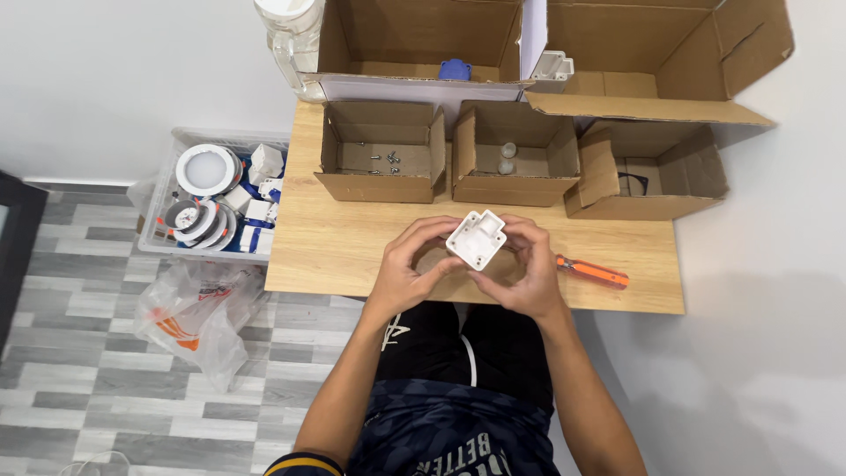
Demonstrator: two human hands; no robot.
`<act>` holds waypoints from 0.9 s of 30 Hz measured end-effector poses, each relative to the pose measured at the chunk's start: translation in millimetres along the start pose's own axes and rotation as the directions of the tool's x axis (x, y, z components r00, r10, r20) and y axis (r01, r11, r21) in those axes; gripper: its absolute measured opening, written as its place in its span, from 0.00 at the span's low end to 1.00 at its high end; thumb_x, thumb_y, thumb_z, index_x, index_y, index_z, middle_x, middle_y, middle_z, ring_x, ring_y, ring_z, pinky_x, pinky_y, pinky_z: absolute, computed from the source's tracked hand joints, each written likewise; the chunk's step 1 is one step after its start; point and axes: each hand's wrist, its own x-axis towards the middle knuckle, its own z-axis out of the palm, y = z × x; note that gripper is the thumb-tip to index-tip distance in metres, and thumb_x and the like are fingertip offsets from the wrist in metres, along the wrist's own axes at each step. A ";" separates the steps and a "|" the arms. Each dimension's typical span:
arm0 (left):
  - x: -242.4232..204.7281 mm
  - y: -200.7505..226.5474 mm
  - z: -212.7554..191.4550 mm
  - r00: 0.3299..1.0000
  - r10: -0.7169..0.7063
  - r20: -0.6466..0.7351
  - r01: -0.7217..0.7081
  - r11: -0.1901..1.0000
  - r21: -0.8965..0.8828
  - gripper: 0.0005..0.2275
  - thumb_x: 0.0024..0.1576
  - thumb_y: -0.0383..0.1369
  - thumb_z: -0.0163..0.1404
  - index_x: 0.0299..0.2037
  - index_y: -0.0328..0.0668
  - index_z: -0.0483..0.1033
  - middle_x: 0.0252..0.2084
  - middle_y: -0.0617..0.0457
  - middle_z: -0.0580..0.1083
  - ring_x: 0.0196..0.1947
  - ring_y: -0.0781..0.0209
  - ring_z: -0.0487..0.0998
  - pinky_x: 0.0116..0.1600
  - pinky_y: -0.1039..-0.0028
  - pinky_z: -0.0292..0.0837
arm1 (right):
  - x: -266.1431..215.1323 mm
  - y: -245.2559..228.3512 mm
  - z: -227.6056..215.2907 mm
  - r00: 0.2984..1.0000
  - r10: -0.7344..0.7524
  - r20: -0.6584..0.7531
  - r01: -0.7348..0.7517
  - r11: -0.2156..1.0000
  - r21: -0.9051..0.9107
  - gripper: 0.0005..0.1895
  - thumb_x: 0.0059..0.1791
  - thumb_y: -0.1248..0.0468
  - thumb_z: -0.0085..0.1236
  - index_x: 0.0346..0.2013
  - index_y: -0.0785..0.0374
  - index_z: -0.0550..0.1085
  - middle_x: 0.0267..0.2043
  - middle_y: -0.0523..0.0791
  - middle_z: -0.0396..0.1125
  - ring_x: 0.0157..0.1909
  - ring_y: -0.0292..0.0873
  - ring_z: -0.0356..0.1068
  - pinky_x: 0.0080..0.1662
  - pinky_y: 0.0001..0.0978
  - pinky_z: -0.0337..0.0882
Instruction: The person assembles small electrical components on a wooden table. They use a screwdriver to tighten screws on a white and blue plastic housing, then attach a blue cover. The person repeats the process with another white housing, securing it with screws.
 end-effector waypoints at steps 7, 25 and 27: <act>-0.8 6.8 -3.9 0.999 0.033 -0.009 -0.033 0.999 0.012 0.18 0.58 0.31 0.67 0.59 0.39 0.83 0.56 0.44 0.82 0.54 0.50 0.85 0.55 0.63 0.85 | 27.2 -28.0 -15.4 0.995 -0.092 0.031 0.097 0.911 -0.401 0.54 0.35 0.62 0.87 0.71 0.70 0.68 0.55 0.56 0.71 0.53 0.56 0.77 0.55 0.45 0.77; -8.4 16.0 -9.3 0.989 -0.007 0.148 -0.004 0.998 0.071 0.12 0.62 0.32 0.62 0.55 0.43 0.82 0.55 0.48 0.81 0.56 0.57 0.82 0.62 0.71 0.80 | 235.1 -15.4 -205.2 0.994 0.064 0.090 0.052 0.451 -0.891 0.14 0.58 0.57 0.79 0.53 0.60 0.85 0.57 0.58 0.75 0.58 0.59 0.73 0.60 0.49 0.67; -10.4 14.2 -9.8 0.989 -0.007 0.146 -0.007 0.995 0.096 0.11 0.63 0.34 0.61 0.54 0.44 0.82 0.53 0.50 0.82 0.55 0.57 0.82 0.61 0.70 0.78 | 239.0 1.8 -211.6 0.967 0.255 0.016 -0.103 0.450 -0.887 0.09 0.57 0.62 0.75 0.51 0.57 0.85 0.57 0.56 0.73 0.54 0.54 0.75 0.58 0.47 0.71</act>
